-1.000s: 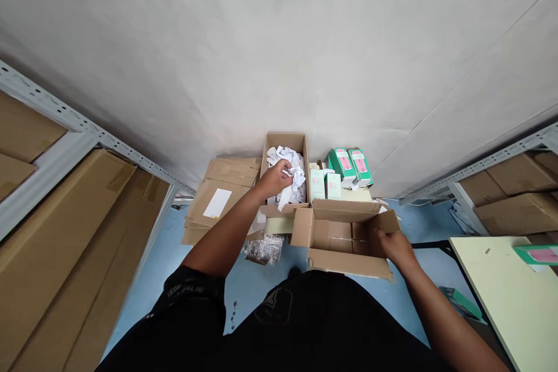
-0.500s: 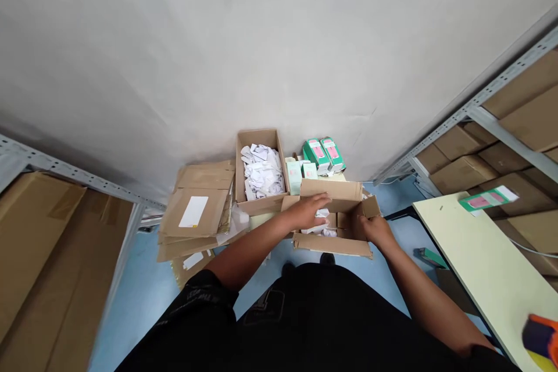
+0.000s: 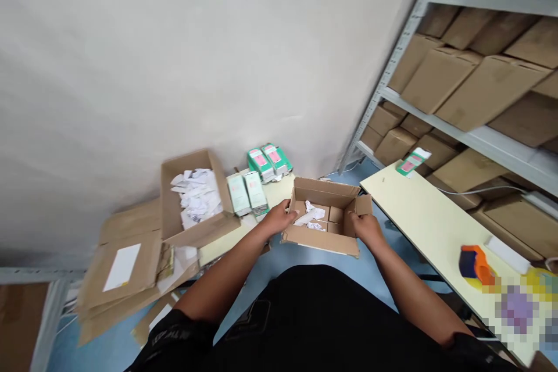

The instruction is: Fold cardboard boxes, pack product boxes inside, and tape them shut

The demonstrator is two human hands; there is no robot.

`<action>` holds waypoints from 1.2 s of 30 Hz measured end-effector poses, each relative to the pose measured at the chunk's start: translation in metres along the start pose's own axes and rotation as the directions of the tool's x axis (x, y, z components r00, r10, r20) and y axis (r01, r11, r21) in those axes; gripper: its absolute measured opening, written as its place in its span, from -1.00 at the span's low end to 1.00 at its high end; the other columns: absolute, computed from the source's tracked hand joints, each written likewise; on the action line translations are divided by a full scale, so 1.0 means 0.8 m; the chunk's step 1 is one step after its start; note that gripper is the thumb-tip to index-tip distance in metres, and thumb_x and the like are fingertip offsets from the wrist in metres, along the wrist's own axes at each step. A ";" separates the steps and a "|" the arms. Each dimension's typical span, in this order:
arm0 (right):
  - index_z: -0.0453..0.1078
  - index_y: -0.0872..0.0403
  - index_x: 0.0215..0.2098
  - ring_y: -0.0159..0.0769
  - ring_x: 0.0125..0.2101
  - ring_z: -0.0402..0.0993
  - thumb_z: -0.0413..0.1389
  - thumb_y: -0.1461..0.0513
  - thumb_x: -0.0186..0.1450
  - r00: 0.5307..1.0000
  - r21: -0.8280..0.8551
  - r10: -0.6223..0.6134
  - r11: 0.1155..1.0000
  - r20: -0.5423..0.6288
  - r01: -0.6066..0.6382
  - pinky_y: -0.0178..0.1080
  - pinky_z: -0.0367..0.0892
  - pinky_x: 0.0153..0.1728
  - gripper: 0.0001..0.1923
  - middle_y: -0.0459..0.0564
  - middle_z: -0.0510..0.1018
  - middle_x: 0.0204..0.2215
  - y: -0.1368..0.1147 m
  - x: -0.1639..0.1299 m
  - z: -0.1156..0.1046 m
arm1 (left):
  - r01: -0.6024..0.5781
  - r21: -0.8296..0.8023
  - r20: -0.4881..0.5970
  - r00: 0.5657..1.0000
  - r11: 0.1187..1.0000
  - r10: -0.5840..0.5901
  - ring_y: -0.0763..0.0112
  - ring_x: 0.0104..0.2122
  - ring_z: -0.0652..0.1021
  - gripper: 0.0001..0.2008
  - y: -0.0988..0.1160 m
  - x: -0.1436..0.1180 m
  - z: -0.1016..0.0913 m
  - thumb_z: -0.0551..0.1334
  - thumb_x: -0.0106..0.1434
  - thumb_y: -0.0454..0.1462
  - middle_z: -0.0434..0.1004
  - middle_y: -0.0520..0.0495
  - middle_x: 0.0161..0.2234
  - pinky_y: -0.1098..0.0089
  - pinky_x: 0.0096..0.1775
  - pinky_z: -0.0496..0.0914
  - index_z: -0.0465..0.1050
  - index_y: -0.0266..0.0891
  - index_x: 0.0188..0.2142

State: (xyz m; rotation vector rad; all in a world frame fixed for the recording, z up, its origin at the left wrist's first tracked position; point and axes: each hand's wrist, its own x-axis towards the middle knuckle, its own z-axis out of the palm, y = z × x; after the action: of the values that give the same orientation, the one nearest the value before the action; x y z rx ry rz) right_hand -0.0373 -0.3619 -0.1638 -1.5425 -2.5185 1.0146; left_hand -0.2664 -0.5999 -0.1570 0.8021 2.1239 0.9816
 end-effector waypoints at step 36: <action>0.51 0.13 -0.32 -0.15 -0.44 0.51 0.01 -0.15 0.38 0.672 0.572 0.724 0.620 -0.154 -0.537 -0.21 0.33 -0.37 -0.45 0.09 0.59 -0.51 0.374 0.211 -0.241 | -0.330 0.092 0.609 0.765 0.939 0.209 0.13 0.17 0.58 -0.51 0.348 0.476 0.468 0.23 0.34 -0.20 0.55 -0.19 0.25 0.26 0.15 0.44 0.40 -0.20 0.24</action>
State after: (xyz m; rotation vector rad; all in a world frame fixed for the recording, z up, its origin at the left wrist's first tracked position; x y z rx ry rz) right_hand 0.1774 -0.0368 -0.2226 -2.2274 -1.2822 1.1280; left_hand -0.1386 -0.0163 -0.2353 1.3496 1.5853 0.5468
